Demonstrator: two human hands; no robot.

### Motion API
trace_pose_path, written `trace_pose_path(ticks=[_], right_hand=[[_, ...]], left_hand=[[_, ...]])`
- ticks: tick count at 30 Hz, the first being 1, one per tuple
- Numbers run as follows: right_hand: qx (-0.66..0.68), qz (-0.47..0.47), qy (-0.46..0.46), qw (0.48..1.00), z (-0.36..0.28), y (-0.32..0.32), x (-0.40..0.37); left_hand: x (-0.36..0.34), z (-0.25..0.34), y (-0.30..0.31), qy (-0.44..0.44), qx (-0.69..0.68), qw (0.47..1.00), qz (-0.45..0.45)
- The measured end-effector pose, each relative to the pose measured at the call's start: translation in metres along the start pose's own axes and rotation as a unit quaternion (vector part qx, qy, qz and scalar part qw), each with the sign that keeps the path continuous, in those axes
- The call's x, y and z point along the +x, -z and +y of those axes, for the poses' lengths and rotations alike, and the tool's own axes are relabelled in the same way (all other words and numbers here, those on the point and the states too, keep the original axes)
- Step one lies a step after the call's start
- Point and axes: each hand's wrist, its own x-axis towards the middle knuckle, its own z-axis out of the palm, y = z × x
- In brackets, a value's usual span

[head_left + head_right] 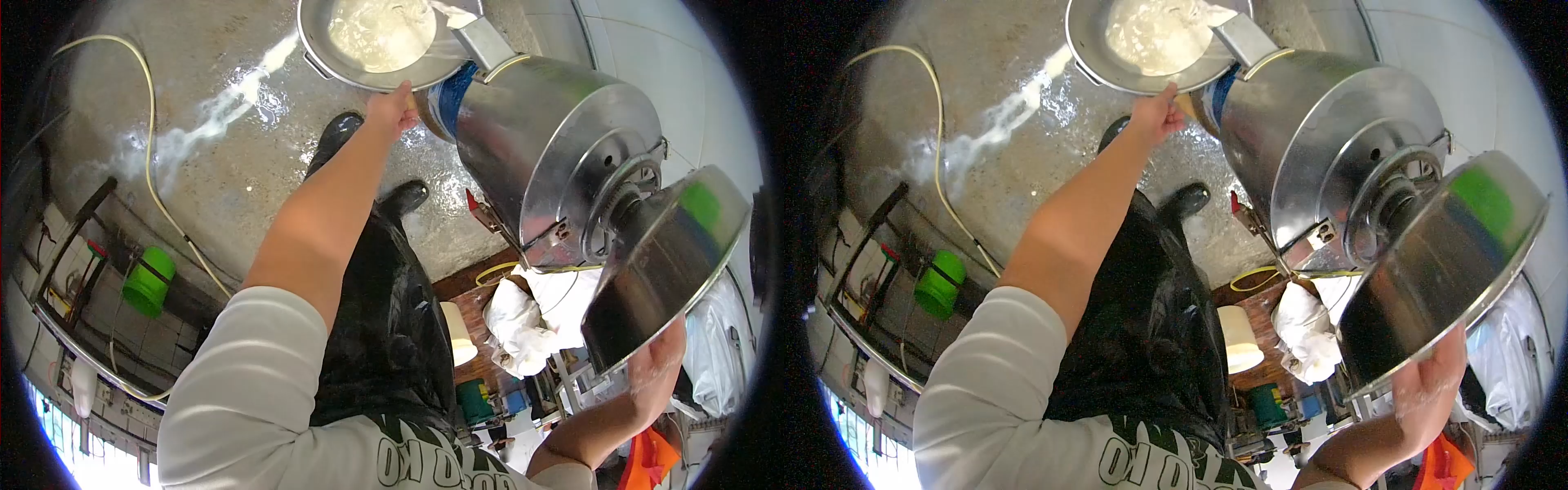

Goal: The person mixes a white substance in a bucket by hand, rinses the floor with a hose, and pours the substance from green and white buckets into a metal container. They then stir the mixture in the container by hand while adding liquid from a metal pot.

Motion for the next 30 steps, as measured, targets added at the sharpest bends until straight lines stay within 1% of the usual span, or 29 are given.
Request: trace_pose_path(ticks=[1,3,4,5,6,7,8,9,10,11,12,13,14,15,16,17,18,19,20,22,23,25,26,27,28,30], right_hand=[[0.003,-0.004,0.004,1.0,-0.004,0.001,-0.005],[0.008,-0.007,0.007,1.0,-0.007,0.0,-0.015],[-0.008,-0.005,-0.02,1.0,-0.001,-0.01,-0.019],[-0.024,-0.002,-0.049,0.998,0.001,-0.015,-0.022],[-0.079,-0.035,-0.108,0.99,-0.008,-0.016,-0.015],[-0.139,-0.024,-0.089,0.986,-0.005,-0.023,-0.01],[-0.199,-0.014,-0.071,0.977,0.003,-0.034,-0.006],[-0.187,0.02,-0.059,0.98,0.01,-0.044,-0.003],[-0.141,-0.103,-0.22,0.96,-0.014,-0.033,0.017],[-0.159,-0.115,-0.187,0.963,-0.003,-0.04,0.019],[-0.197,-0.023,-0.013,0.98,0.032,-0.058,0.013],[-0.2,-0.013,0.007,0.98,0.035,-0.062,0.017],[-0.228,-0.045,0.016,0.972,0.057,-0.076,0.022],[-0.245,-0.047,0.012,0.968,0.05,-0.076,0.027],[-0.236,-0.07,-0.002,0.969,0.067,-0.092,0.036],[-0.24,-0.057,-0.008,0.969,0.07,-0.1,0.04],[-0.29,-0.141,-0.02,0.946,0.073,-0.109,0.052],[-0.305,-0.174,-0.055,0.935,0.061,-0.111,0.059],[-0.278,-0.194,-0.077,0.938,0.059,-0.117,0.067],[-0.18,-0.171,-0.123,0.961,0.05,-0.121,0.079],[-0.096,-0.123,-0.188,0.97,0.04,-0.119,0.083],[-0.063,-0.111,-0.179,0.976,0.045,-0.125,0.098],[-0.054,-0.098,-0.191,0.975,0.036,-0.109,0.091],[0.037,-0.054,-0.23,0.971,0.028,-0.093,0.085],[0.129,-0.012,-0.266,0.955,0.015,-0.069,0.074],[0.304,0.073,-0.326,0.892,-0.006,-0.028,0.051]], left_hand=[[-0.008,0.0,0.004,-0.002,0.001,1.0,0.0],[-0.027,0.003,0.018,-0.023,0.066,0.997,-0.017],[-0.015,-0.012,0.043,-0.026,0.068,0.997,-0.017],[0.009,-0.043,0.082,-0.159,0.161,0.971,-0.078],[0.021,-0.053,0.102,-0.288,0.249,0.915,-0.137],[-0.023,-0.021,0.095,-0.157,0.24,0.956,-0.067],[-0.081,0.005,0.089,-0.022,0.225,0.974,0.005],[-0.104,0.011,0.103,-0.026,0.244,0.969,0.031],[-0.124,0.017,0.124,-0.03,0.262,0.963,0.057],[-0.139,0.018,0.148,-0.032,0.276,0.957,0.08],[-0.155,0.024,0.17,-0.036,0.289,0.951,0.101],[-0.184,0.037,0.186,-0.067,0.326,0.936,0.109],[-0.192,0.037,0.217,-0.068,0.339,0.93,0.124],[-0.204,0.034,0.242,-0.076,0.321,0.931,0.157],[-0.212,0.036,0.275,-0.074,0.342,0.926,0.142],[-0.232,0.045,0.291,-0.071,0.351,0.921,0.154],[-0.258,0.058,0.296,-0.057,0.342,0.924,0.164],[-0.279,0.068,0.303,-0.058,0.353,0.916,0.183],[-0.293,0.078,0.312,-0.057,0.366,0.912,0.175],[-0.314,0.097,0.327,-0.048,0.38,0.91,0.158],[-0.32,0.106,0.332,-0.04,0.379,0.912,0.154],[-0.328,0.123,0.333,-0.032,0.381,0.911,0.158],[-0.334,0.136,0.325,-0.043,0.392,0.907,0.148],[-0.342,0.147,0.318,-0.04,0.393,0.909,0.136],[-0.349,0.156,0.313,-0.033,0.394,0.91,0.127],[-0.351,0.175,0.304,-0.04,0.419,0.9,0.112]])
